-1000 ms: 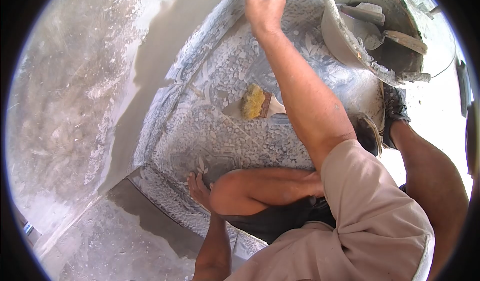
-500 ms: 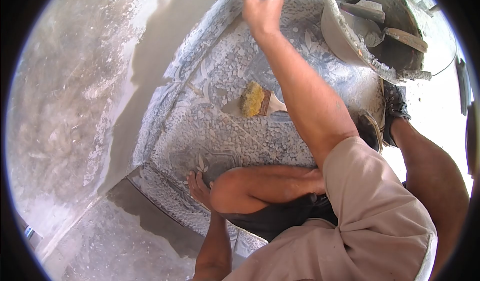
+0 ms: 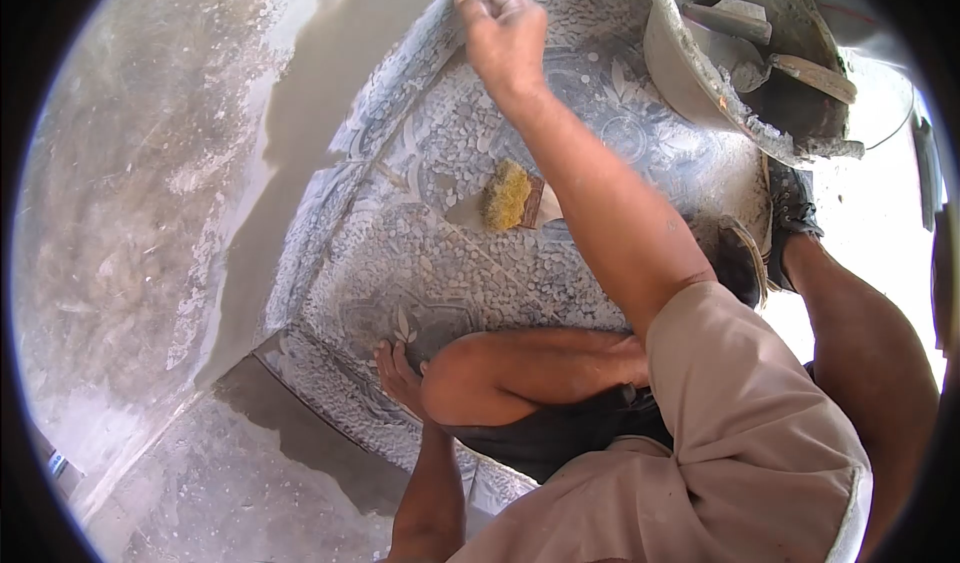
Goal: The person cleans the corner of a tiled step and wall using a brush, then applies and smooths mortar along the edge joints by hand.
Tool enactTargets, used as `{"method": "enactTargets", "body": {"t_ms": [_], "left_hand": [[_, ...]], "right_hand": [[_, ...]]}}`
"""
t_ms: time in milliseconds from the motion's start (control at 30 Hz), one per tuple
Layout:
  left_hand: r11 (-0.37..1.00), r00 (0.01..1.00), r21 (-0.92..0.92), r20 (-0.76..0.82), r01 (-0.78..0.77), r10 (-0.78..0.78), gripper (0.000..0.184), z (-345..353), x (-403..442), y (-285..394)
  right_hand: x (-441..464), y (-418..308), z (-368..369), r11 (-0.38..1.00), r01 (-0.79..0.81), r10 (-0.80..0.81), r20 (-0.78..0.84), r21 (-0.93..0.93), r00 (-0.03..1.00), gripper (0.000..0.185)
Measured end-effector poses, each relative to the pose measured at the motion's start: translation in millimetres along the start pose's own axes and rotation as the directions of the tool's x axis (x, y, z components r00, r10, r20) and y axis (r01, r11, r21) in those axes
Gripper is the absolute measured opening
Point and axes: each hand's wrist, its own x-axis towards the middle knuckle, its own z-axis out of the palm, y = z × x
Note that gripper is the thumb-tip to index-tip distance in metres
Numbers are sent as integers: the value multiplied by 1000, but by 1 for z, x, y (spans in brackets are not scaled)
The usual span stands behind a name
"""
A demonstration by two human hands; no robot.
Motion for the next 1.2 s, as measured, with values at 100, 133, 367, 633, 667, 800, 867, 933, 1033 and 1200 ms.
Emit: {"method": "enactTargets", "body": {"t_ms": [100,133,367,633,667,800,867,933,1033,1200], "left_hand": [[1000,1000,-9,-8,-2,2,49,2,0,-1],[1000,1000,-24,-14,-1,1,50,3,-1,-1],[999,999,13,14,40,-41,52,3,-4,-1],[999,999,-17,25,44,-44,53,5,-7,-6],[999,999,-17,26,47,-47,53,4,-8,-6],[997,997,-8,35,73,-73,53,4,-7,-4],[997,997,-14,31,69,-69,53,3,-7,-3],[997,995,2,53,83,-83,52,2,-6,-3],[998,997,-7,44,69,-69,52,2,-6,-4],[998,998,-21,28,57,-57,51,2,-6,-5]], "right_hand": [[-7,-7,-4,994,-16,13,21,105,1000,15],[-3,-6,-4,994,-19,17,22,105,1000,15],[1,-2,5,982,6,1,-37,187,999,12],[-6,6,9,991,17,-16,-5,129,1000,8],[-1,9,11,992,16,-16,-2,128,1000,8],[1,5,12,983,36,-29,-43,178,999,16],[-9,1,13,975,-51,55,-10,217,998,6],[-6,5,10,967,-76,71,26,243,997,9],[12,5,10,928,53,-2,-138,368,990,13],[31,5,7,989,101,-86,-138,110,987,16]]}}
